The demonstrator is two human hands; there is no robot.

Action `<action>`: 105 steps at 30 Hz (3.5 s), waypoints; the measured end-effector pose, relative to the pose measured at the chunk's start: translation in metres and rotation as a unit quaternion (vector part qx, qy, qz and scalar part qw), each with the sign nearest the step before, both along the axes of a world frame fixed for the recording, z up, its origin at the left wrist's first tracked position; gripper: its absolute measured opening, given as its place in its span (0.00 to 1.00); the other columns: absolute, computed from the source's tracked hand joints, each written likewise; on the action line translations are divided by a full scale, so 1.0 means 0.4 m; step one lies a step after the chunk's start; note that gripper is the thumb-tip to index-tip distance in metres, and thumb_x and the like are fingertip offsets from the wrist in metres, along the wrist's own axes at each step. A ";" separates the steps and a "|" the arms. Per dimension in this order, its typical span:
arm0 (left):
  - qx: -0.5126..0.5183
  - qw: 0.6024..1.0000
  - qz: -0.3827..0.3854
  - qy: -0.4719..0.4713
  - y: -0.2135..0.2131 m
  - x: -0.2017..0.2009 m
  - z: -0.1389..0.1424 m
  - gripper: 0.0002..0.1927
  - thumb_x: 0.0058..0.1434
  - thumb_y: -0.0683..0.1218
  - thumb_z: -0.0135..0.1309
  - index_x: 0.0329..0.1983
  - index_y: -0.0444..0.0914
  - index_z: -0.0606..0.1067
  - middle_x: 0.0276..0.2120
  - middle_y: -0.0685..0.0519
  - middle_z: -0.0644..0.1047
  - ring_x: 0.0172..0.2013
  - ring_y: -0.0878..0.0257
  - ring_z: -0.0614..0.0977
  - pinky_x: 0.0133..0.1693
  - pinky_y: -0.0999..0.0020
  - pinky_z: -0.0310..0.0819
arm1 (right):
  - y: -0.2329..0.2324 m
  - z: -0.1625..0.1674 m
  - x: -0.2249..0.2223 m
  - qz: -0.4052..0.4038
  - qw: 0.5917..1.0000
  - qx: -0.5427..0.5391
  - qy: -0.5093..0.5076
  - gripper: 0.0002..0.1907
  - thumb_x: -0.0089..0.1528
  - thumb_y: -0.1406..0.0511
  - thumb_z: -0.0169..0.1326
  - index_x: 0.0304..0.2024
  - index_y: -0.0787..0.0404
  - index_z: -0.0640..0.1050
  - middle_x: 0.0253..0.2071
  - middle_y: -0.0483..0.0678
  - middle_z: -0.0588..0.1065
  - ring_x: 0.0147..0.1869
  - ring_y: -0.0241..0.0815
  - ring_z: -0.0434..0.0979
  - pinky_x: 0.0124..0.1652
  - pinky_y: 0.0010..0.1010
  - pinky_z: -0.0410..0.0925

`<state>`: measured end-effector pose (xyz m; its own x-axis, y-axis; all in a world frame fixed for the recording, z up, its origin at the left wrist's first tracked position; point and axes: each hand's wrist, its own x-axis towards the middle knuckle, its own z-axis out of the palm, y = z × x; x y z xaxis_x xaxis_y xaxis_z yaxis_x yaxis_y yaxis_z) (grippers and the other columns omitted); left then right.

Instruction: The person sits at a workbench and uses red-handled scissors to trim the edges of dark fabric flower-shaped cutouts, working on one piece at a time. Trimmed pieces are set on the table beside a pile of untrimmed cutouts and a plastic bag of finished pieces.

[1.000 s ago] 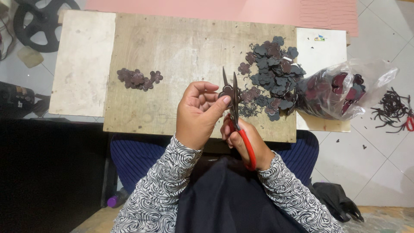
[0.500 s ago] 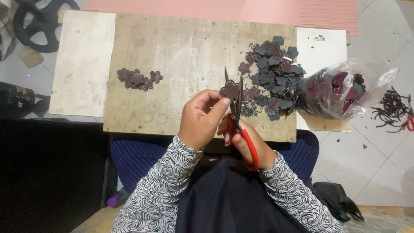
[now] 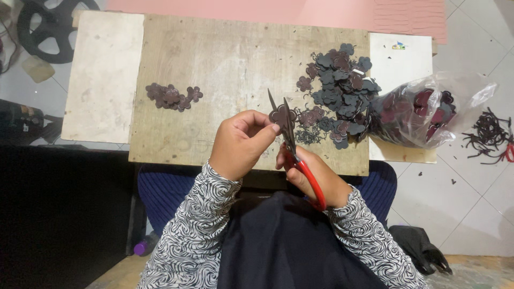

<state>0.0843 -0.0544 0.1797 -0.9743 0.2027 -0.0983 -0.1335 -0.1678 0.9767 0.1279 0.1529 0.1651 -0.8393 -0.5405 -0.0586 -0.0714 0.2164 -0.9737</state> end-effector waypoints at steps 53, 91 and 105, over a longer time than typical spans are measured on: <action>-0.044 0.999 0.002 -0.007 -0.009 0.008 0.006 0.05 0.61 0.41 0.61 0.34 0.33 0.78 0.29 0.57 0.80 0.29 0.75 0.77 0.32 0.79 0.72 | -0.002 -0.003 -0.003 0.025 1.000 -0.011 -0.005 0.43 0.62 0.31 0.45 0.49 0.63 0.72 0.39 0.44 0.71 0.40 0.33 0.69 0.41 0.25 0.67; -0.033 0.998 0.051 0.016 -0.011 0.000 -0.003 0.06 0.64 0.41 0.60 0.36 0.32 0.78 0.30 0.55 0.82 0.31 0.73 0.80 0.34 0.79 0.75 | -0.007 -0.022 0.001 0.026 0.999 -0.022 -0.011 0.42 0.63 0.33 0.46 0.54 0.64 0.70 0.44 0.45 0.73 0.43 0.35 0.71 0.45 0.27 0.69; -0.065 0.997 0.026 0.020 -0.013 0.011 0.008 0.05 0.62 0.41 0.60 0.35 0.33 0.79 0.29 0.57 0.81 0.30 0.75 0.79 0.33 0.79 0.74 | -0.004 -0.033 0.003 0.019 1.000 -0.020 0.002 0.39 0.64 0.36 0.47 0.53 0.65 0.70 0.46 0.49 0.74 0.51 0.39 0.74 0.51 0.30 0.69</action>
<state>0.0887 -0.0594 0.1830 -0.9869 0.1390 -0.0821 -0.0891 -0.0447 0.9950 0.1290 0.1511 0.1517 -0.8185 -0.5736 -0.0331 -0.0824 0.1741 -0.9813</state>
